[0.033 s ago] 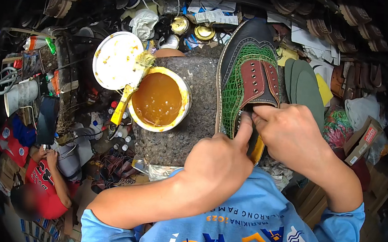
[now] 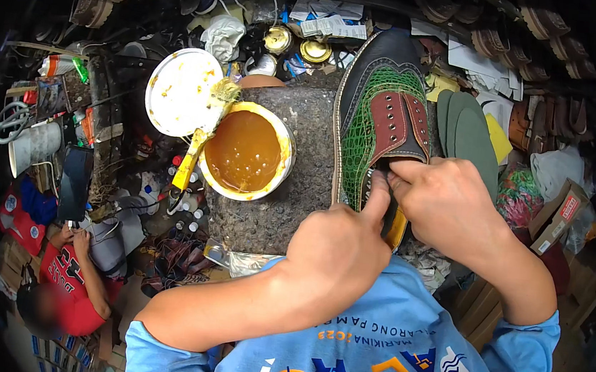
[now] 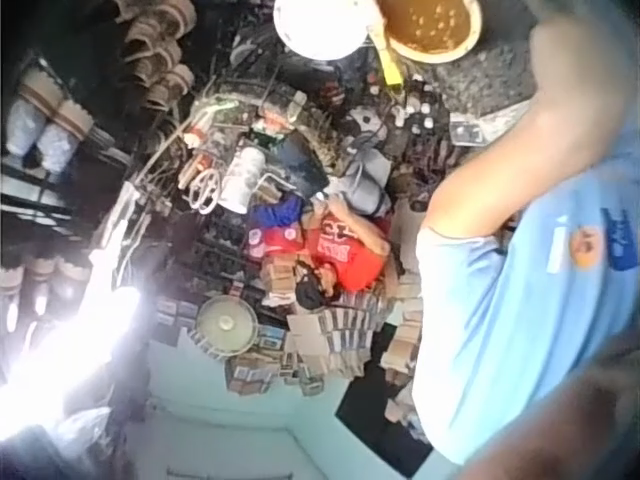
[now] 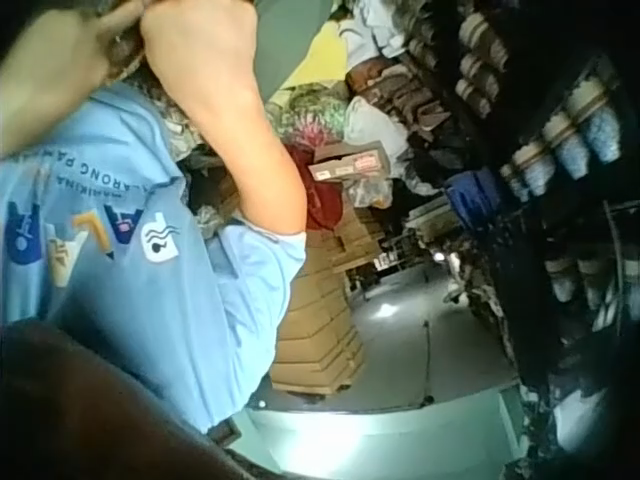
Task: Applying adhesive inside a shoe using a brush and inserting an insole.
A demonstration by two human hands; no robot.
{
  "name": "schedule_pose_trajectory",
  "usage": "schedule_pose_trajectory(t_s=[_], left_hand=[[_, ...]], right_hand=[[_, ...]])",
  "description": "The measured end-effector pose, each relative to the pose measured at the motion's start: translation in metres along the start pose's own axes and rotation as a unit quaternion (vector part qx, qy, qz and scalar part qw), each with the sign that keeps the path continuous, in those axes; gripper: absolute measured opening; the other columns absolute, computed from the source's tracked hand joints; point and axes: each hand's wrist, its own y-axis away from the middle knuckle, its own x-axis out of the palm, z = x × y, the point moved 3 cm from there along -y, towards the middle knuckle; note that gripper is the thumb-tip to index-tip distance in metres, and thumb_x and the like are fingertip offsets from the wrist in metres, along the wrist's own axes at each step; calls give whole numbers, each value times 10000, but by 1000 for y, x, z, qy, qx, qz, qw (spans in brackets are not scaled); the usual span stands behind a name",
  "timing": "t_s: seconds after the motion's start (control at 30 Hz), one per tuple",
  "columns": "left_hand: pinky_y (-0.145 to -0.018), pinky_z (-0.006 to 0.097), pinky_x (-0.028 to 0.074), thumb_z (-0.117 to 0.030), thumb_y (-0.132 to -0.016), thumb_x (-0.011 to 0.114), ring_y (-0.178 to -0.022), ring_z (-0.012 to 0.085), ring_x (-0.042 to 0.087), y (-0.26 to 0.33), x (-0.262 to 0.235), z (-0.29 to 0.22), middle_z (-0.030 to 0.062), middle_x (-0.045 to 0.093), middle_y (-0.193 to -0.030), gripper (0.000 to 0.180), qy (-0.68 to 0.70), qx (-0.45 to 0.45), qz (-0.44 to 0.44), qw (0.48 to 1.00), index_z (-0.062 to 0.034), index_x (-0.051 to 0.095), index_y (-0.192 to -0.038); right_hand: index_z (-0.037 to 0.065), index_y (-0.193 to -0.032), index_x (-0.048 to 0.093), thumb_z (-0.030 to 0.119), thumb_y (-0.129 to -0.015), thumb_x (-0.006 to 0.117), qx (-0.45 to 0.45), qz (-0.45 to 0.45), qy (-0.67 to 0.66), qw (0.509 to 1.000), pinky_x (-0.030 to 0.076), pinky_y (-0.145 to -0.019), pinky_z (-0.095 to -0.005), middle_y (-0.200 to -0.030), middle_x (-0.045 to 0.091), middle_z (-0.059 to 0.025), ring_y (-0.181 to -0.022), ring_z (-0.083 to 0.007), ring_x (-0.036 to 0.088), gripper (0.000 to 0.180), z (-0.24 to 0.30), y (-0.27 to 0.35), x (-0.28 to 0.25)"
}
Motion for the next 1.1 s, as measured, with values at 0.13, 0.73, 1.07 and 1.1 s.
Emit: schedule_pose_trajectory(t_s=[0.13, 0.73, 1.07, 1.1], left_hand=[[-550, 447, 602, -205, -1032, 573, -686, 320, 749, -5, 3, 2, 258, 611, -1400, 303, 44, 1, 55, 998, 31, 758, -1066], [-602, 415, 633, -82, -865, 629, -697, 326, 771, -12, -24, 16, 338, 607, -1399, 364, -180, 30, 119, 976, 127, 676, -1159], [-792, 474, 617, -43, -791, 658, -895, 398, 751, -30, -33, 22, 287, 596, -1412, 570, -180, -44, 248, 951, 94, 626, -1343], [-840, 474, 609, -34, -786, 654, -941, 404, 745, -32, -38, 23, 271, 610, -1403, 564, -158, -13, 248, 956, 84, 637, -1338]], right_hand=[[19, -839, 745, 124, -807, 689, -8, -40, -17, 999, 610, -639, -428, -933, 718, -104, -751, -299, 759, 123, -8, 1, 6], [36, -750, 735, 109, -796, 675, -17, -121, -134, 983, 610, -590, -426, -872, 718, -120, -709, -304, 754, 105, 38, 29, 30], [48, -771, 742, 100, -787, 679, -10, -145, -138, 980, 622, -602, -440, -782, 744, -119, -733, -314, 773, 84, 49, 27, 36], [53, -780, 738, 96, -792, 675, -10, -154, -146, 977, 621, -605, -449, -772, 743, -121, -736, -318, 773, 77, 48, 26, 38]])
